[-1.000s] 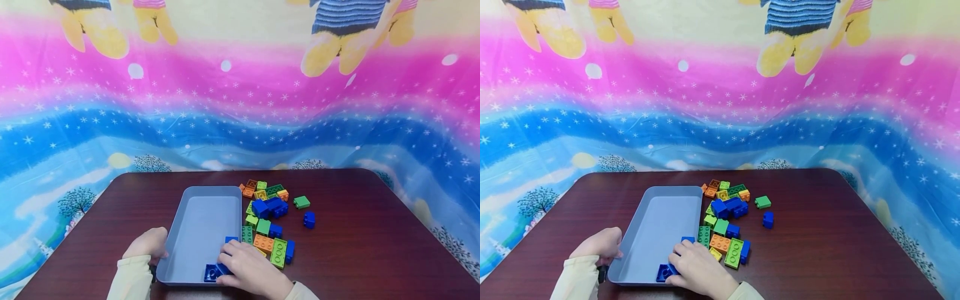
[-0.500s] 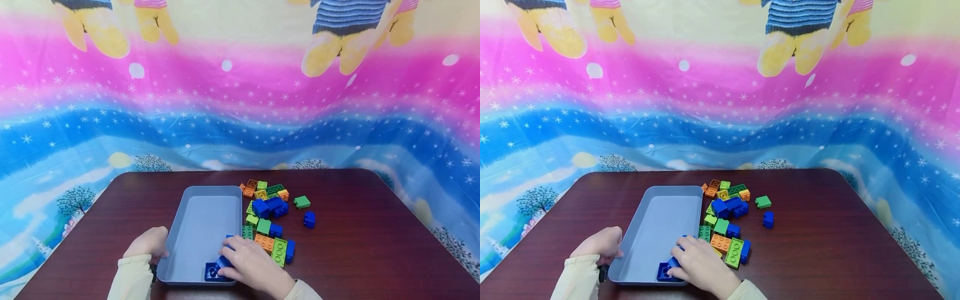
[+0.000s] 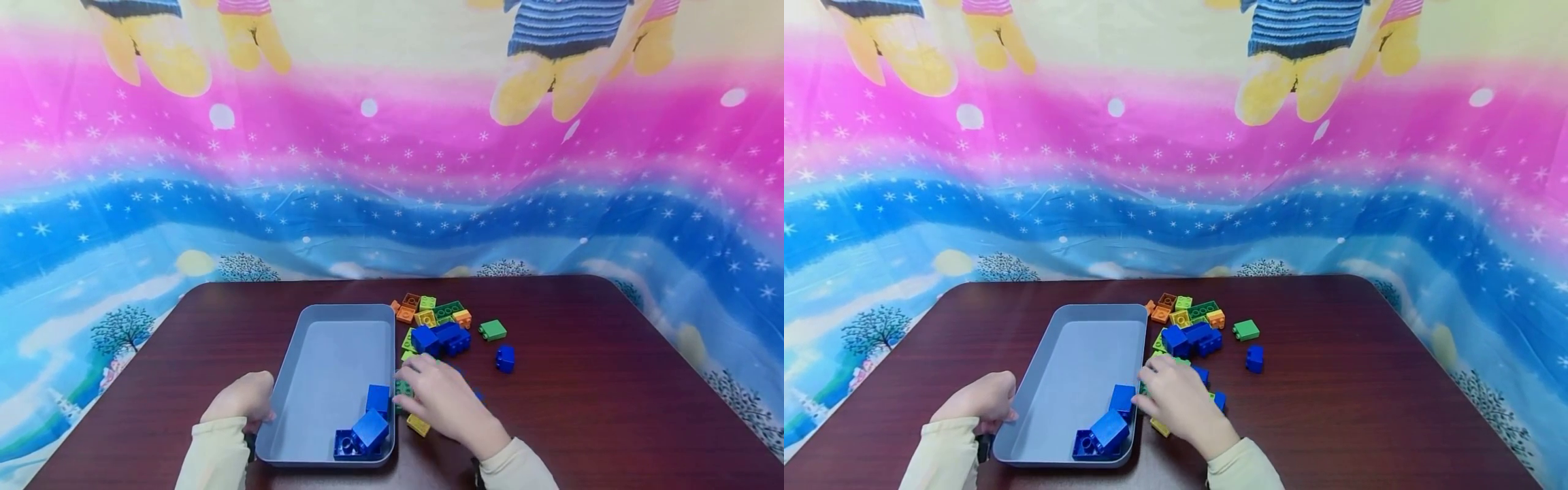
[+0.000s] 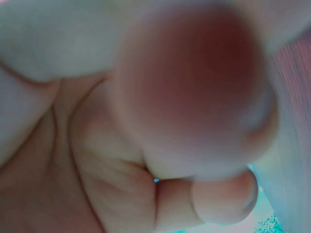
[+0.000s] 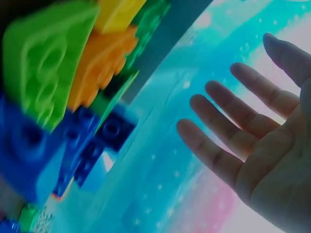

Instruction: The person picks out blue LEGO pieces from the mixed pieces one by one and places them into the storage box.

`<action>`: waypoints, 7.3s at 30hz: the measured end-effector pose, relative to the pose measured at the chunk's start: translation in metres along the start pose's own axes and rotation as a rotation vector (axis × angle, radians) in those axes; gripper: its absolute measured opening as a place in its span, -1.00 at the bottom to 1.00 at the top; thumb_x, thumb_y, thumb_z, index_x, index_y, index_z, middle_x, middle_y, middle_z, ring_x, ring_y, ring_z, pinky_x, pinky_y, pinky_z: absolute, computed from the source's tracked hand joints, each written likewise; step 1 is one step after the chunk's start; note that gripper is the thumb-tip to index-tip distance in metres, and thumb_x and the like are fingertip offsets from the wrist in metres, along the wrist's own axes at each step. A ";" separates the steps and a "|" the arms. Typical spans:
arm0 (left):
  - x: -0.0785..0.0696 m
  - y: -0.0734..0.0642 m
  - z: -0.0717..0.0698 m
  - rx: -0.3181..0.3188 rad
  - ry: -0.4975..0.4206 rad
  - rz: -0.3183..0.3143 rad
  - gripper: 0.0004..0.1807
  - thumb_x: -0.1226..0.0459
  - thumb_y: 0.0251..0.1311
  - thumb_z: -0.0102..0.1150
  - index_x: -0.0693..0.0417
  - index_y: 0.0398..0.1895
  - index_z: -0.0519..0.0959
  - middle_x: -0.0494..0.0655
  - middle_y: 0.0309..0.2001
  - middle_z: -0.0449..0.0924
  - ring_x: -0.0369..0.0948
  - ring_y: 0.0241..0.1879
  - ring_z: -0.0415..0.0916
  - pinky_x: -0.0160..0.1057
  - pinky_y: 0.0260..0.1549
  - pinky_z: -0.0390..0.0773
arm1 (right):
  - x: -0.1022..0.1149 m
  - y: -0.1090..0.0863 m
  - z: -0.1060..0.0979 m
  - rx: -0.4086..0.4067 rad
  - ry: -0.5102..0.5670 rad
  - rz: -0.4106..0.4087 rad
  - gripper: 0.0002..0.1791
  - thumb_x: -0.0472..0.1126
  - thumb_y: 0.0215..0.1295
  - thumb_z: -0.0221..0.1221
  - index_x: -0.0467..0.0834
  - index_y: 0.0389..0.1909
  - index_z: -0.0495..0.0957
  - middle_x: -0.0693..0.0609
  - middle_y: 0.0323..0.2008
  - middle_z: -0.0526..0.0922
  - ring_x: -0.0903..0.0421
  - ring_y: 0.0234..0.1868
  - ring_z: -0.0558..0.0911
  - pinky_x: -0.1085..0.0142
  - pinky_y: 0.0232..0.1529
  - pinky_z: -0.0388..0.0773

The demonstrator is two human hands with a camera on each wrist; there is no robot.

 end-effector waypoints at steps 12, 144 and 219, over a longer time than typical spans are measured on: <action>0.000 0.001 0.000 -0.010 -0.001 -0.007 -0.73 0.51 -0.17 0.27 0.20 -0.82 0.40 -0.09 -0.91 0.31 -0.29 -0.90 0.22 -0.31 -0.72 0.35 | -0.066 -0.013 -0.013 -0.070 -0.018 0.353 -0.75 -0.16 0.05 0.26 -0.23 -0.28 0.59 -0.07 -0.24 0.54 -0.01 -0.14 0.47 0.15 -0.21 0.47; 0.000 0.004 0.002 -0.032 0.018 -0.001 -0.77 0.48 -0.19 0.32 0.20 -0.77 0.44 -0.06 -0.87 0.34 -0.25 -0.86 0.28 -0.29 -0.70 0.36 | 0.026 0.006 0.036 0.016 0.089 -0.061 -0.93 -0.23 0.15 0.18 -0.10 -0.34 0.56 0.12 -0.35 0.48 0.33 -0.39 0.50 0.55 -0.35 0.44; 0.000 0.004 0.002 0.002 -0.007 -0.006 -0.74 0.47 -0.15 0.29 0.20 -0.80 0.41 -0.06 -0.90 0.35 -0.23 -0.86 0.34 -0.27 -0.66 0.38 | -0.094 -0.023 0.022 0.132 0.008 0.461 -0.47 -0.38 0.09 0.18 -0.30 0.14 0.34 -0.27 0.14 0.33 -0.21 0.11 0.33 -0.05 -0.15 0.41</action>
Point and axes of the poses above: each hand's wrist, its own y-axis towards the middle knuckle, its own z-axis out of the palm, x = y × z, the point moved 4 cm from there along y, towards the middle knuckle
